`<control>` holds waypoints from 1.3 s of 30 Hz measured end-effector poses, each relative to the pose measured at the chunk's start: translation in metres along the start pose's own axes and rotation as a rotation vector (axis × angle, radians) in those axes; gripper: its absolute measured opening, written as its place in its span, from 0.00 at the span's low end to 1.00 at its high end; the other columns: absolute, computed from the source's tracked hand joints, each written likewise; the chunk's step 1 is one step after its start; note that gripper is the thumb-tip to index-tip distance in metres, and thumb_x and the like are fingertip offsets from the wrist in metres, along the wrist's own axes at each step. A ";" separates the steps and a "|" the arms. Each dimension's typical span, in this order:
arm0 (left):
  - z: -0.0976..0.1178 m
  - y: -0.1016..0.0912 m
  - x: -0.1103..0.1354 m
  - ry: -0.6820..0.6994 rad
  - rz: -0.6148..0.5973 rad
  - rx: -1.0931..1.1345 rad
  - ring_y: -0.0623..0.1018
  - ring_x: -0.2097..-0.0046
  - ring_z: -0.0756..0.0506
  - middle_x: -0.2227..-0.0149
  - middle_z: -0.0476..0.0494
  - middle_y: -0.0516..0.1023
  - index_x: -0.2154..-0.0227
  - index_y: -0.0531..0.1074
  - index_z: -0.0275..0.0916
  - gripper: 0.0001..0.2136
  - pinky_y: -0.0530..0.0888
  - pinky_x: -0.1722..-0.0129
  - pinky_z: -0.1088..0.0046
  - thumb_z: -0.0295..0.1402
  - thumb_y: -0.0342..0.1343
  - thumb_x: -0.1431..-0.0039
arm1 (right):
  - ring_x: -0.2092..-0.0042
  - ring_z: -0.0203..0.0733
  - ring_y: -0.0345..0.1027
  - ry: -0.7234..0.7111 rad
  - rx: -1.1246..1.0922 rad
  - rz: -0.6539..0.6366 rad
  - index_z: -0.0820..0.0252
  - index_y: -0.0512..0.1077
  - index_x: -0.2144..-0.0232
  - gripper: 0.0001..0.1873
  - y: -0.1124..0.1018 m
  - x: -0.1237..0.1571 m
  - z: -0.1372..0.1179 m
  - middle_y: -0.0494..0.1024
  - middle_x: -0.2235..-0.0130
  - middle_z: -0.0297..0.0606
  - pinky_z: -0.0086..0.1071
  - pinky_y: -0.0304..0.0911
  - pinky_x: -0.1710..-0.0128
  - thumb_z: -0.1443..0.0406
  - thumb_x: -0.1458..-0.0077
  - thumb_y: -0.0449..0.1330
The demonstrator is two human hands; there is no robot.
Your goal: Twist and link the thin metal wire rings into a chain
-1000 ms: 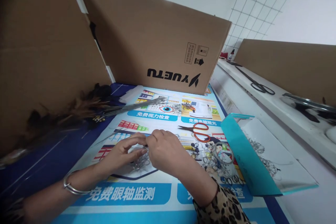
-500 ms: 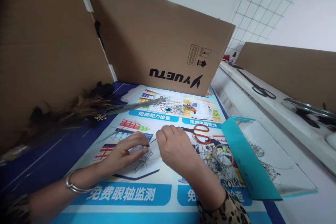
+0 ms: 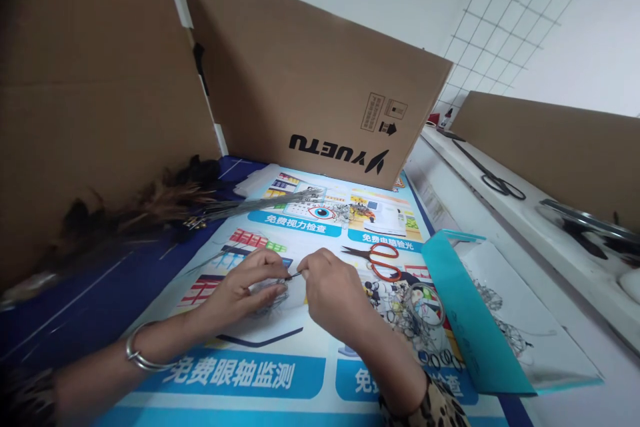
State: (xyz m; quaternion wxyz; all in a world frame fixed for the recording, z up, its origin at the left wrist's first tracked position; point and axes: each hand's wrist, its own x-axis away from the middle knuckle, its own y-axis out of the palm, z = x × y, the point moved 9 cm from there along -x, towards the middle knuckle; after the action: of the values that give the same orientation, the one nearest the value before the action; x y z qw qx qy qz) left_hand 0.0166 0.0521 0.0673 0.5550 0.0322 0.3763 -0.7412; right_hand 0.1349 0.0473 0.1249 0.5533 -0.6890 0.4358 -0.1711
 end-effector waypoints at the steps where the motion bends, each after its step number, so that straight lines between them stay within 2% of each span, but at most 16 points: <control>1: -0.001 0.000 0.000 -0.012 0.012 0.002 0.68 0.57 0.44 0.62 0.44 0.69 0.62 0.73 0.43 0.07 0.67 0.57 0.68 0.35 0.52 0.40 | 0.61 0.39 0.67 0.018 -0.062 -0.004 0.59 0.68 0.63 0.08 0.003 -0.001 0.000 0.73 0.62 0.38 0.31 0.60 0.62 0.72 0.41 0.50; 4: -0.004 0.002 0.001 -0.066 0.019 0.029 0.69 0.59 0.44 0.66 0.45 0.69 0.62 0.74 0.42 0.07 0.67 0.60 0.69 0.35 0.54 0.41 | 0.63 0.37 0.67 0.076 -0.188 0.006 0.59 0.69 0.66 0.08 0.010 -0.003 0.003 0.74 0.64 0.35 0.29 0.59 0.64 0.72 0.43 0.52; 11: -0.010 0.014 0.003 -0.295 -0.043 0.203 0.71 0.67 0.47 0.72 0.49 0.70 0.64 0.74 0.40 0.07 0.67 0.65 0.71 0.33 0.55 0.45 | 0.69 0.34 0.66 0.166 -0.347 -0.008 0.57 0.71 0.68 0.09 0.018 -0.002 0.006 0.74 0.72 0.30 0.25 0.58 0.69 0.73 0.45 0.53; 16: -0.018 0.016 0.009 -0.431 0.013 0.332 0.70 0.69 0.47 0.73 0.51 0.71 0.59 0.69 0.39 0.12 0.67 0.67 0.72 0.32 0.54 0.48 | 0.71 0.34 0.67 0.245 -0.464 -0.038 0.57 0.69 0.66 0.08 0.028 0.000 0.016 0.74 0.73 0.29 0.25 0.59 0.70 0.71 0.44 0.51; 20: -0.014 0.012 0.007 -0.407 0.039 0.353 0.69 0.70 0.48 0.74 0.51 0.69 0.71 0.69 0.38 0.03 0.66 0.69 0.73 0.31 0.52 0.49 | 0.70 0.34 0.68 0.268 -0.520 -0.040 0.57 0.69 0.65 0.08 0.033 0.001 0.020 0.75 0.73 0.29 0.26 0.61 0.68 0.71 0.43 0.51; 21: -0.012 0.011 0.006 -0.395 0.030 0.353 0.69 0.70 0.48 0.74 0.50 0.69 0.74 0.69 0.38 0.03 0.66 0.69 0.73 0.30 0.51 0.49 | 0.69 0.34 0.68 0.266 -0.506 -0.031 0.57 0.69 0.65 0.08 0.033 0.000 0.019 0.75 0.72 0.30 0.26 0.61 0.68 0.71 0.43 0.51; 24: -0.009 0.015 0.004 -0.400 -0.030 0.397 0.71 0.67 0.47 0.72 0.48 0.72 0.75 0.73 0.38 0.06 0.66 0.66 0.72 0.31 0.51 0.49 | 0.65 0.35 0.68 0.222 -0.403 0.041 0.58 0.71 0.68 0.08 0.027 -0.002 0.015 0.75 0.69 0.32 0.27 0.61 0.65 0.73 0.46 0.54; 26: -0.012 0.020 0.006 -0.448 -0.069 0.455 0.72 0.66 0.47 0.70 0.47 0.74 0.73 0.75 0.38 0.07 0.66 0.64 0.72 0.32 0.52 0.48 | 0.63 0.36 0.68 0.179 -0.345 0.091 0.58 0.71 0.70 0.08 0.022 -0.003 0.010 0.74 0.67 0.33 0.28 0.60 0.62 0.74 0.47 0.55; 28: -0.016 0.025 0.011 -0.523 -0.087 0.540 0.70 0.69 0.48 0.73 0.48 0.73 0.73 0.75 0.37 0.07 0.65 0.67 0.74 0.34 0.53 0.48 | 0.63 0.36 0.67 0.147 -0.319 0.120 0.58 0.72 0.70 0.08 0.021 -0.003 0.006 0.74 0.68 0.33 0.28 0.60 0.62 0.75 0.48 0.56; 31: -0.021 0.032 0.019 -0.633 -0.075 0.710 0.61 0.77 0.52 0.82 0.54 0.63 0.77 0.70 0.36 0.10 0.58 0.76 0.76 0.36 0.53 0.47 | 0.64 0.36 0.67 0.095 -0.281 0.164 0.58 0.71 0.70 0.08 0.022 0.000 -0.001 0.74 0.68 0.33 0.28 0.61 0.63 0.75 0.47 0.55; 33: -0.021 0.035 0.022 -0.675 -0.055 0.819 0.58 0.79 0.53 0.84 0.55 0.59 0.79 0.67 0.37 0.12 0.54 0.79 0.76 0.38 0.52 0.45 | 0.63 0.37 0.67 0.023 -0.222 0.227 0.59 0.71 0.68 0.08 0.021 0.004 -0.008 0.74 0.67 0.35 0.29 0.62 0.62 0.74 0.45 0.54; 36: -0.019 0.036 0.025 -0.709 -0.017 0.931 0.58 0.79 0.53 0.83 0.53 0.60 0.79 0.66 0.36 0.13 0.53 0.79 0.76 0.39 0.51 0.43 | 0.61 0.42 0.67 -0.148 -0.035 0.348 0.61 0.71 0.63 0.08 0.021 0.014 -0.024 0.75 0.65 0.41 0.35 0.62 0.59 0.73 0.43 0.53; 39: -0.020 0.038 0.027 -0.744 0.017 0.998 0.58 0.79 0.53 0.83 0.53 0.61 0.80 0.65 0.36 0.15 0.53 0.79 0.75 0.40 0.50 0.42 | 0.63 0.43 0.65 -0.260 0.108 0.410 0.63 0.70 0.61 0.09 0.028 0.023 -0.034 0.74 0.64 0.43 0.38 0.62 0.62 0.74 0.43 0.54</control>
State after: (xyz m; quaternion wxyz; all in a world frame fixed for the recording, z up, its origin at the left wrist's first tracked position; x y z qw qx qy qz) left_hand 0.0307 0.0392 0.0206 0.5730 0.0302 -0.2343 -0.7848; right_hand 0.1118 0.0082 0.1045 0.6638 -0.5718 0.4819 0.0122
